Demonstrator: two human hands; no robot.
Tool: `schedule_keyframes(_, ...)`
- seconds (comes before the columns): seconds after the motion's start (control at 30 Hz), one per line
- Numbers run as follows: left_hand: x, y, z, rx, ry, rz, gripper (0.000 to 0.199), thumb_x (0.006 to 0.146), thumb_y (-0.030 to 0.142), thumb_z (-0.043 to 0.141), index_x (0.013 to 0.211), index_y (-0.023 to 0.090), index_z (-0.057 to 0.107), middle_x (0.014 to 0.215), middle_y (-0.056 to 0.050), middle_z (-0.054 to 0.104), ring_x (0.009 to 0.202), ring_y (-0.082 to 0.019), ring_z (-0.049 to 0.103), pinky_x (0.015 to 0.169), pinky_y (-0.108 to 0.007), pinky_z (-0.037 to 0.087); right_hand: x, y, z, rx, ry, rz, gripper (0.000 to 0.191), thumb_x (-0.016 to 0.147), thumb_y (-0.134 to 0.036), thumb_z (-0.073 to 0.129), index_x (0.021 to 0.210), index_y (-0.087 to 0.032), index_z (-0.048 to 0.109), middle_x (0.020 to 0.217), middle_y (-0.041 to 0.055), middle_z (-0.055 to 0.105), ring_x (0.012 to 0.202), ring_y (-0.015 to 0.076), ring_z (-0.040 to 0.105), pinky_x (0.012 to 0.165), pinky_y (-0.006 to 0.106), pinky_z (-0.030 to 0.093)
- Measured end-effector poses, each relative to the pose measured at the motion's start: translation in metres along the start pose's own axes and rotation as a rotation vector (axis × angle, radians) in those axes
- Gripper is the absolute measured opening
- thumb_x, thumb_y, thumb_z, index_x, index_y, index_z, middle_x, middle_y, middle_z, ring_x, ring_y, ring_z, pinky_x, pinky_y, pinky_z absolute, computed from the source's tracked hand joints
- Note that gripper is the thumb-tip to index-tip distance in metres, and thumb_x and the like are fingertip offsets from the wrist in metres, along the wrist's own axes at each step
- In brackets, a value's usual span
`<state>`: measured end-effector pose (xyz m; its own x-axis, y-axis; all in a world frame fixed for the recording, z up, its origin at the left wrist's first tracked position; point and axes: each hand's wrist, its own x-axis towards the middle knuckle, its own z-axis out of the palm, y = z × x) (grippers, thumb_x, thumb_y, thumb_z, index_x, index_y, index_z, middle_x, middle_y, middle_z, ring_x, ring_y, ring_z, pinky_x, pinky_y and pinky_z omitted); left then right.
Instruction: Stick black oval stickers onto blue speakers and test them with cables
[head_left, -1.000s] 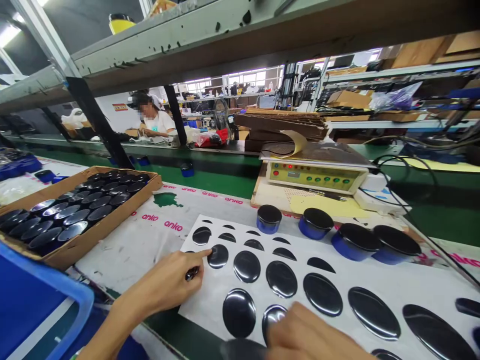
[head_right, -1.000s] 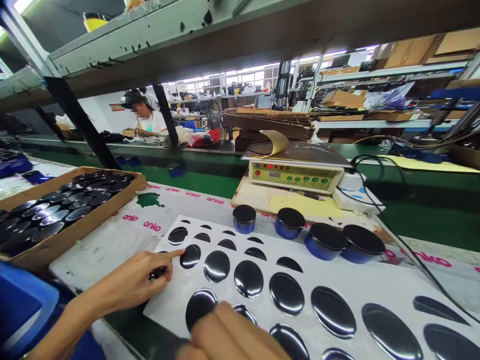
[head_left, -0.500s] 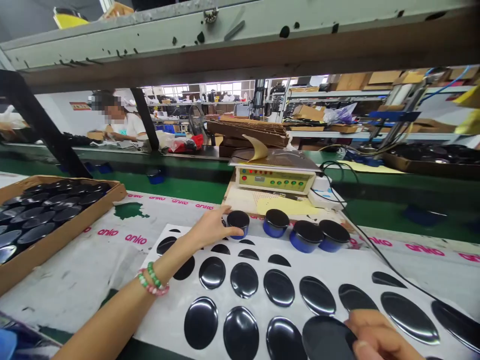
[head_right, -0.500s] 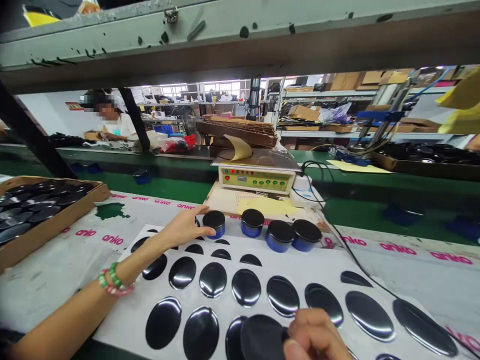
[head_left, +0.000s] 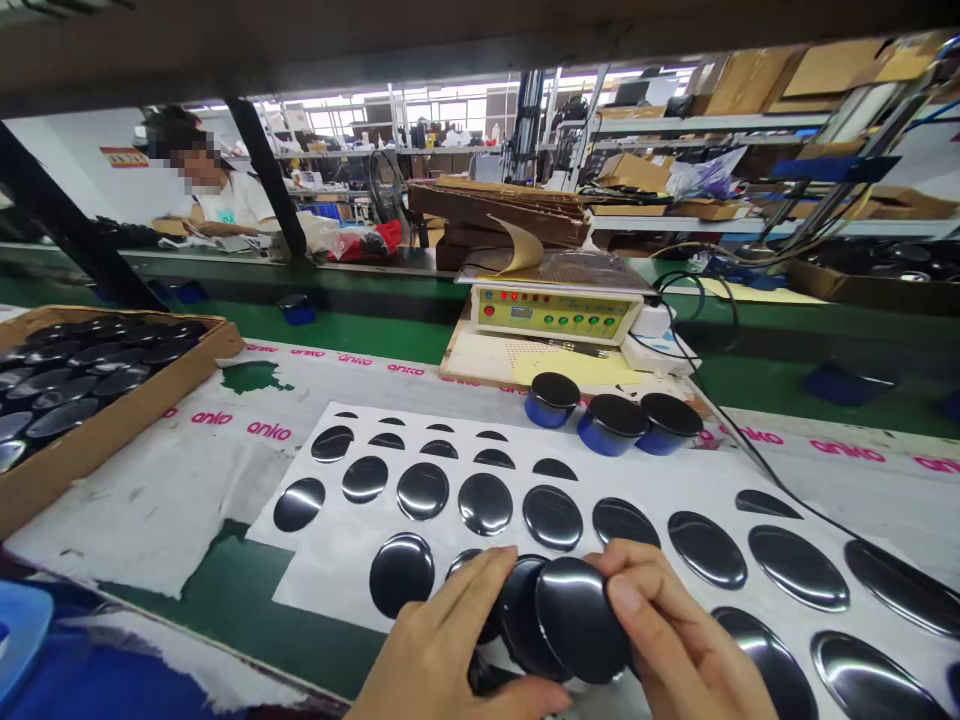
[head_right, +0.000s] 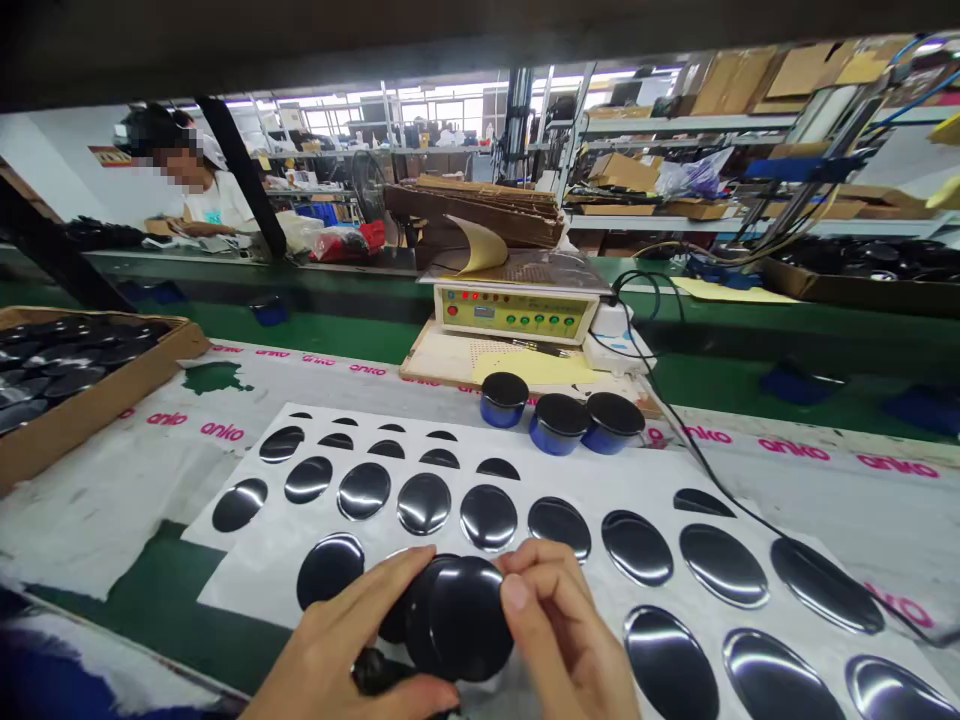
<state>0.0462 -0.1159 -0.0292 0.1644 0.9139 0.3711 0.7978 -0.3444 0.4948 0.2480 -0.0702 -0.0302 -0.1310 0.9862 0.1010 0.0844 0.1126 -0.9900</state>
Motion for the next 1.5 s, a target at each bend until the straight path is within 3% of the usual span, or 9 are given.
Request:
schedule_keyframes(0.13,-0.011,-0.003,0.025,-0.134,0.029,-0.160,0.092,0.054,0.052,0.084,0.134,0.028,0.043,0.119,-0.003,0.068,0.098,-0.023,0.070,0.073,-0.024,0.061,-0.006,0.000,0.013,-0.025,-0.073,0.045,0.022,0.091,-0.041,0.053,0.079,-0.026,0.064,0.096,0.0028,0.055,0.094,0.0152,0.059,0.078,0.015,0.051)
schedule_keyframes(0.3,-0.009,0.002,0.024,-0.275,0.009,-0.277,0.092,0.053,0.036,0.089,0.133,0.033,0.045,0.113,0.002,0.071,0.090,-0.021,0.072,0.081,-0.025,0.059,-0.008,-0.002,0.017,-0.061,-0.055,0.075,0.023,0.091,-0.042,0.053,0.078,-0.025,0.063,0.099,0.0034,0.054,0.090,0.0151,0.060,0.071,0.015,0.052)
schedule_keyframes(0.57,-0.012,0.001,0.023,-0.323,-0.007,-0.240,0.089,0.062,0.035,0.085,0.137,0.036,0.038,0.116,0.003,0.070,0.094,-0.019,0.071,0.081,-0.022,0.058,-0.013,-0.015,0.036,-0.045,0.162,0.088,0.023,0.085,-0.041,0.060,0.069,-0.024,0.059,0.095,0.0019,0.054,0.095,0.0163,0.057,0.076,0.018,0.049)
schedule_keyframes(0.73,-0.011,0.001,0.022,-0.321,-0.026,-0.227,0.084,0.066,0.038,0.082,0.137,0.034,0.037,0.116,0.001,0.070,0.093,-0.020,0.071,0.079,-0.024,0.059,-0.014,-0.018,0.035,-0.149,0.138,-0.007,0.024,0.086,-0.036,0.060,0.067,-0.023,0.057,0.093,0.0033,0.052,0.091,0.0177,0.058,0.073,0.023,0.050)
schedule_keyframes(0.87,-0.011,0.001,0.022,-0.333,-0.031,-0.223,0.084,0.068,0.038,0.081,0.138,0.034,0.035,0.115,0.000,0.070,0.093,-0.020,0.071,0.080,-0.025,0.058,-0.015,-0.019,0.036,-0.184,0.174,-0.003,0.024,0.087,-0.036,0.059,0.068,-0.023,0.054,0.095,0.0044,0.051,0.092,0.0196,0.058,0.076,0.029,0.050)
schedule_keyframes(1.03,-0.011,0.002,0.021,-0.322,-0.035,-0.243,0.082,0.068,0.039,0.081,0.137,0.035,0.037,0.112,0.002,0.071,0.089,-0.020,0.072,0.079,-0.024,0.059,-0.016,-0.017,0.037,-0.217,0.158,-0.026,0.025,0.089,-0.036,0.057,0.069,-0.022,0.052,0.094,0.0059,0.051,0.094,0.0218,0.057,0.078,0.033,0.049)
schedule_keyframes(1.33,-0.012,0.002,0.023,-0.295,-0.042,-0.247,0.077,0.072,0.048,0.074,0.138,0.032,0.038,0.103,0.002,0.074,0.076,-0.017,0.073,0.073,-0.021,0.060,-0.015,-0.017,0.037,-0.300,0.152,-0.048,0.024,0.090,-0.035,0.054,0.070,-0.023,0.050,0.093,0.0044,0.051,0.093,0.0191,0.057,0.075,0.029,0.051)
schedule_keyframes(1.4,-0.012,0.002,0.021,-0.249,-0.034,-0.187,0.076,0.079,0.052,0.066,0.142,0.031,0.030,0.107,-0.001,0.073,0.080,-0.018,0.073,0.071,-0.023,0.060,-0.013,-0.018,0.034,-0.381,0.084,-0.095,0.024,0.090,-0.034,0.053,0.070,-0.023,0.048,0.087,0.0033,0.054,0.086,0.0171,0.059,0.070,0.025,0.052)
schedule_keyframes(1.5,-0.012,0.004,0.016,-0.058,-0.029,-0.039,0.062,0.090,0.050,0.049,0.145,0.032,0.027,0.127,-0.010,0.062,0.081,-0.020,0.073,0.060,-0.025,0.059,-0.007,-0.022,0.021,-0.537,-0.062,-0.071,0.029,0.091,-0.041,0.049,0.069,-0.024,0.044,0.065,-0.0016,0.054,0.057,0.0133,0.056,0.050,0.022,0.048)
